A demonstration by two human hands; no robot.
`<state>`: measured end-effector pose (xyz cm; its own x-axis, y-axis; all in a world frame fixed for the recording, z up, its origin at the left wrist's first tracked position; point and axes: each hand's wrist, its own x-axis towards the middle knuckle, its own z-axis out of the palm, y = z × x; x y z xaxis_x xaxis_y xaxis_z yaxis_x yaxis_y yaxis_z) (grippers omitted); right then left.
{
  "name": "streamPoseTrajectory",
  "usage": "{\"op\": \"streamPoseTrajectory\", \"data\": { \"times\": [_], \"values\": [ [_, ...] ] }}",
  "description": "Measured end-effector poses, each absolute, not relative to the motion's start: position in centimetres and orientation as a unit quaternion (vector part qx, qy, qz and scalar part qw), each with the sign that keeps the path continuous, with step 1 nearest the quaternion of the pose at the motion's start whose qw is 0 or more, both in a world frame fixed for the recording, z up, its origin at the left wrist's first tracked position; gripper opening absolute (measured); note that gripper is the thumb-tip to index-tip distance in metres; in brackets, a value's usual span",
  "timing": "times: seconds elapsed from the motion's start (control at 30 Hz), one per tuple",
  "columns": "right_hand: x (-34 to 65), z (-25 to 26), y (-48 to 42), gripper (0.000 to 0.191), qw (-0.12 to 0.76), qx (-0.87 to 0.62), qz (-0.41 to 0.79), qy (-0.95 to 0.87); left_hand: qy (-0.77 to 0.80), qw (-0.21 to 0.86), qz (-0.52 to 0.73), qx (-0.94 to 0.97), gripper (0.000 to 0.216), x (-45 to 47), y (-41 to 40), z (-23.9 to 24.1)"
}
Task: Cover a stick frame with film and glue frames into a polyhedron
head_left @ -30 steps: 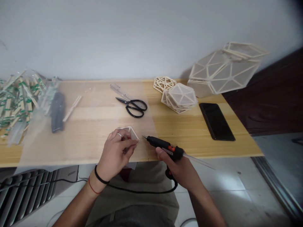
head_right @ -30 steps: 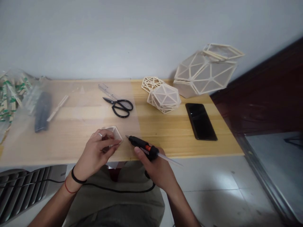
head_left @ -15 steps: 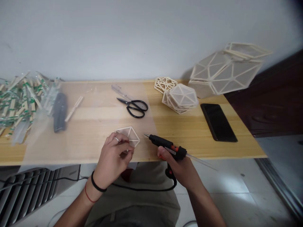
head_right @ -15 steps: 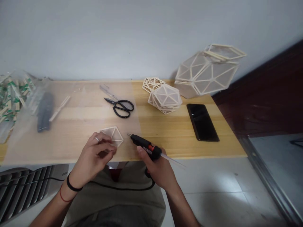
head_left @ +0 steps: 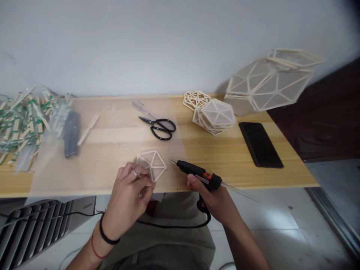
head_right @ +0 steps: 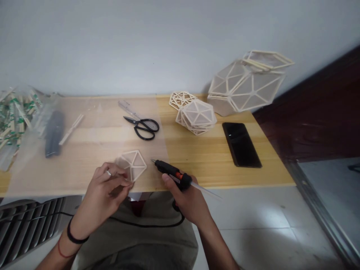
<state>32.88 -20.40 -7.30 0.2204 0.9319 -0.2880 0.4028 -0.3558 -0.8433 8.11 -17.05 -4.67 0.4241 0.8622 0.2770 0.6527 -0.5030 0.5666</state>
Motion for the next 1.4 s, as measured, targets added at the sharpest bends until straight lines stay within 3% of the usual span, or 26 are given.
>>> {"op": "streamPoseTrajectory", "data": {
  "times": [0.1, 0.23, 0.4, 0.7, 0.97, 1.13, 1.4],
  "values": [
    [32.7, -6.7, -20.3, 0.049, 0.328, -0.697, 0.421, -0.478, 0.418, 0.236, 0.293, 0.827, 0.012, 6.4, -16.8, -2.6],
    [32.6, -6.5, -20.1, 0.044, 0.344, -0.694, 0.438, -0.457, 0.486, 0.218, 0.316, 0.786, 0.012, 4.5, -15.8, -1.8],
    [33.3, -7.3, -20.0, 0.045, 0.353, -0.667, 0.452, -0.476, 0.535, 0.211, 0.247, 0.780, 0.044, 5.4, -14.7, -4.3],
    [33.6, -6.4, -20.0, 0.053, 0.368, -0.672, 0.481, -0.427, 0.515, 0.235, 0.235, 0.790, 0.063, 7.6, -12.9, -5.9],
    [33.6, -6.4, -19.8, 0.052, 0.392, -0.667, 0.473, -0.422, 0.519, 0.264, 0.257, 0.771, 0.039, 7.9, -12.2, -6.3],
    [33.7, -6.5, -19.8, 0.048, 0.392, -0.656, 0.485, -0.426, 0.505, 0.352, 0.291, 0.732, 0.019, 7.3, -11.2, -5.6],
    [33.8, -6.7, -19.8, 0.047, 0.393, -0.646, 0.488, -0.436, 0.422, 0.544, 0.229, 0.688, 0.016, 5.4, -7.9, -3.8]
  ]
}}
